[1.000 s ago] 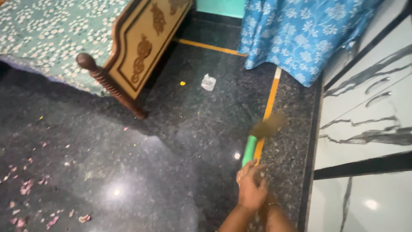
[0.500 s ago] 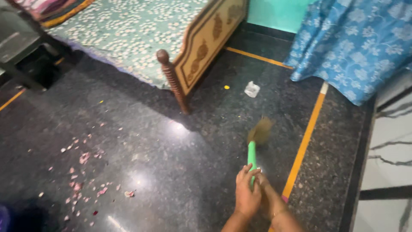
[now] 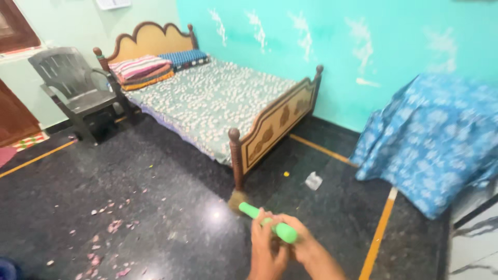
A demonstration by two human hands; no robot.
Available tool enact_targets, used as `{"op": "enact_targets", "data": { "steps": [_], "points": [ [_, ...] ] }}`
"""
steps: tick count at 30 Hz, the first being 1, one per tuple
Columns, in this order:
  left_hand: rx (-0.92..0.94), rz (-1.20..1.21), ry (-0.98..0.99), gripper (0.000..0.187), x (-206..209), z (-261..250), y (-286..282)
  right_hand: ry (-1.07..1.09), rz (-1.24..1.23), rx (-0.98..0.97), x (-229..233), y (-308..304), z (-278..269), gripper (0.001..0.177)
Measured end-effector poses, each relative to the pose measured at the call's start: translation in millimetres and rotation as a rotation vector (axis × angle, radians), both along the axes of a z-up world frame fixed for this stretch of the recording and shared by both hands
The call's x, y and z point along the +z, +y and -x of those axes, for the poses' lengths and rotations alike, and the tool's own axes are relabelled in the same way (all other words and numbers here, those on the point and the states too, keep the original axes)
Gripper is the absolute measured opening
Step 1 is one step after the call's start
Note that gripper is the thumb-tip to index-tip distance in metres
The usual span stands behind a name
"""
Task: The person sweeps a dark tiled floor in a bedroom using a green-handled broom. They gather scattered pink flower petals and a small piece of white paper into a pile near the bed and a blue basin.
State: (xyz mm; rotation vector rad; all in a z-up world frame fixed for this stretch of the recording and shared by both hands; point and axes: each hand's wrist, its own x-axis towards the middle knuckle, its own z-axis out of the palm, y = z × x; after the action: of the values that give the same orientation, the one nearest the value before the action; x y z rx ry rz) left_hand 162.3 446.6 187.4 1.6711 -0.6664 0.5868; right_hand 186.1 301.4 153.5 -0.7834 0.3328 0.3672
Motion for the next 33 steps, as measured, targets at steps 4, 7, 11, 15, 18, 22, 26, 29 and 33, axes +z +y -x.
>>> {"op": "enact_targets", "data": {
  "steps": [4, 7, 11, 15, 18, 22, 26, 29, 33],
  "points": [
    [-0.095, -0.059, -0.141, 0.041, 90.9, -9.7, 22.5, 0.02, 0.021, -0.039, 111.1, 30.0, 23.3, 0.03],
    [-0.193, -0.037, -0.125, 0.034, 138.9, -9.6, 31.2, -0.015, 0.115, 0.014, 154.8, 36.9, 36.9, 0.04],
    [-0.147, 0.086, -0.081, 0.023, 168.5, -3.5, 46.7, -0.117, 0.115, 0.134, 162.4, 46.8, 46.6, 0.04],
    [-0.11, 0.198, -0.082, 0.019, 172.4, -1.0, 57.3, -0.157, 0.178, 0.158, 148.2, 58.5, 41.1, 0.034],
    [-0.129, 0.316, -0.102, 0.015, 164.3, 4.0, 60.3, -0.123, 0.235, 0.102, 135.3, 65.2, 40.6, 0.032],
    [-0.097, 0.302, -0.067, 0.012, 161.5, 2.6, 60.0, -0.261, 0.241, 0.143, 128.1, 62.9, 32.9, 0.027],
    [-0.088, 0.307, -0.125, 0.021, 160.1, -4.3, 52.1, -0.147, 0.401, 0.069, 109.9, 48.4, 24.7, 0.029],
    [-0.182, 0.329, -0.202, 0.022, 158.6, -10.3, 35.2, -0.357, 0.25, 0.107, 90.8, 25.9, 21.7, 0.02],
    [-0.26, 0.338, -0.29, 0.027, 158.1, -22.0, -3.1, 0.003, 0.428, 0.025, 71.6, -18.1, 13.5, 0.026]
  ]
}}
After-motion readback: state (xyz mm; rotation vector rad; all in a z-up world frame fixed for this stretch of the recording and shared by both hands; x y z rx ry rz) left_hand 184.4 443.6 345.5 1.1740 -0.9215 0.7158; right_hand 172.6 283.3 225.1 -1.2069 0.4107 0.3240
